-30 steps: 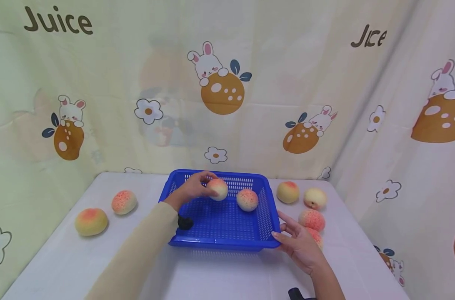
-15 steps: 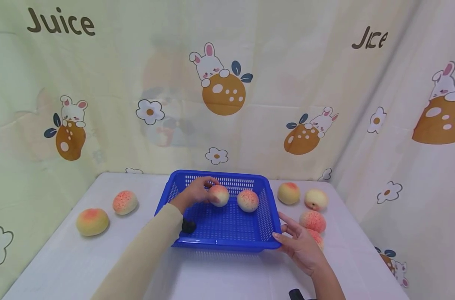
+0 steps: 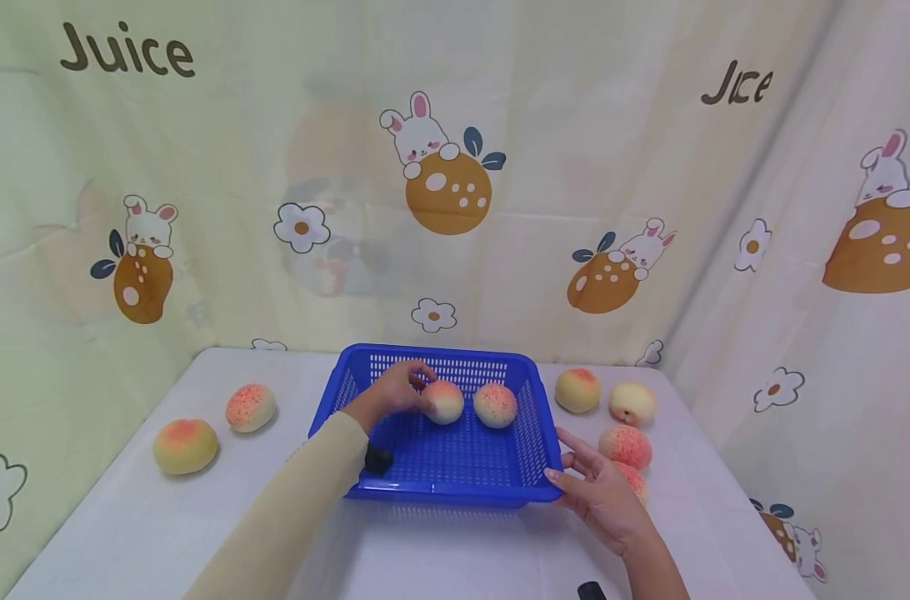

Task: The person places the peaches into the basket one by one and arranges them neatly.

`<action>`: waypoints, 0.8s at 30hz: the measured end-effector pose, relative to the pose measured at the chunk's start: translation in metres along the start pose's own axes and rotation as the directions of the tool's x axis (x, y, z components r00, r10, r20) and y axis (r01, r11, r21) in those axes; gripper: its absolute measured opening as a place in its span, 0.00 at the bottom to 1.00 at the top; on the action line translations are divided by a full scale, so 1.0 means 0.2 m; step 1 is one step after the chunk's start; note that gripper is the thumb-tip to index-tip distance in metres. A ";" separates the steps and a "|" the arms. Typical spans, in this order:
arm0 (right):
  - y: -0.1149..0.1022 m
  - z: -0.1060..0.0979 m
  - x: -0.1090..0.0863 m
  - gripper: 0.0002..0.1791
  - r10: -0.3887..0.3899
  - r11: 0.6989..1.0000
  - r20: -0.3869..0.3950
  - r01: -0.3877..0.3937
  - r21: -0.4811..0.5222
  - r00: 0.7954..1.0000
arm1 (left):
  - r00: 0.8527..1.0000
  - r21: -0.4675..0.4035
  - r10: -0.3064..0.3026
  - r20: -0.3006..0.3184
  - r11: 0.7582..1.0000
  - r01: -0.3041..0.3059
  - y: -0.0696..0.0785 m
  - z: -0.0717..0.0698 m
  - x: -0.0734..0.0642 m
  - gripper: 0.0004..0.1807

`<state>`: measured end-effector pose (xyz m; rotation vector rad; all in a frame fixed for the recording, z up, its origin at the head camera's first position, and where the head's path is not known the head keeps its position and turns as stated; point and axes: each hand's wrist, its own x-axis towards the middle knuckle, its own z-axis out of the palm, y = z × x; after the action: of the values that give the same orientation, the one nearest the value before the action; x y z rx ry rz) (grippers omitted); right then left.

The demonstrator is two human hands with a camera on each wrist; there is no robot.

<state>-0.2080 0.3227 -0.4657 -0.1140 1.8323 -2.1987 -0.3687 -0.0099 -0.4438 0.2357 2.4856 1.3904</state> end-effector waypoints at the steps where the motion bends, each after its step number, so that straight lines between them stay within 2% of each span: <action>1: 0.00 0.00 0.00 0.42 0.002 1.000 0.001 -0.002 0.001 1.000 | 1.000 0.000 -0.002 -0.002 1.000 0.002 -0.01 0.00 0.00 0.23; 6: 0.00 0.01 0.00 0.43 0.014 1.000 -0.016 -0.014 -0.009 1.000 | 1.000 -0.006 -0.004 0.002 1.000 0.004 -0.02 0.01 0.00 0.25; 13: -0.01 0.01 0.00 0.44 0.039 0.999 -0.052 -0.040 -0.018 0.998 | 1.000 -0.011 -0.008 0.021 1.000 0.008 0.01 0.02 -0.02 0.33; 19: -0.01 0.01 0.00 0.44 0.030 0.999 -0.045 -0.031 -0.020 0.999 | 1.000 0.033 -0.002 0.021 0.999 0.001 0.02 0.02 -0.02 0.31; 24: -0.01 0.01 0.01 0.43 0.027 0.999 -0.040 -0.028 -0.020 0.999 | 1.000 0.031 0.004 0.019 0.999 -0.005 0.01 0.01 -0.02 0.30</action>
<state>-0.2087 0.3204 -0.4639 -0.0485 1.8666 -2.1789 -0.3650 -0.0073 -0.4426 0.2599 2.4942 1.3451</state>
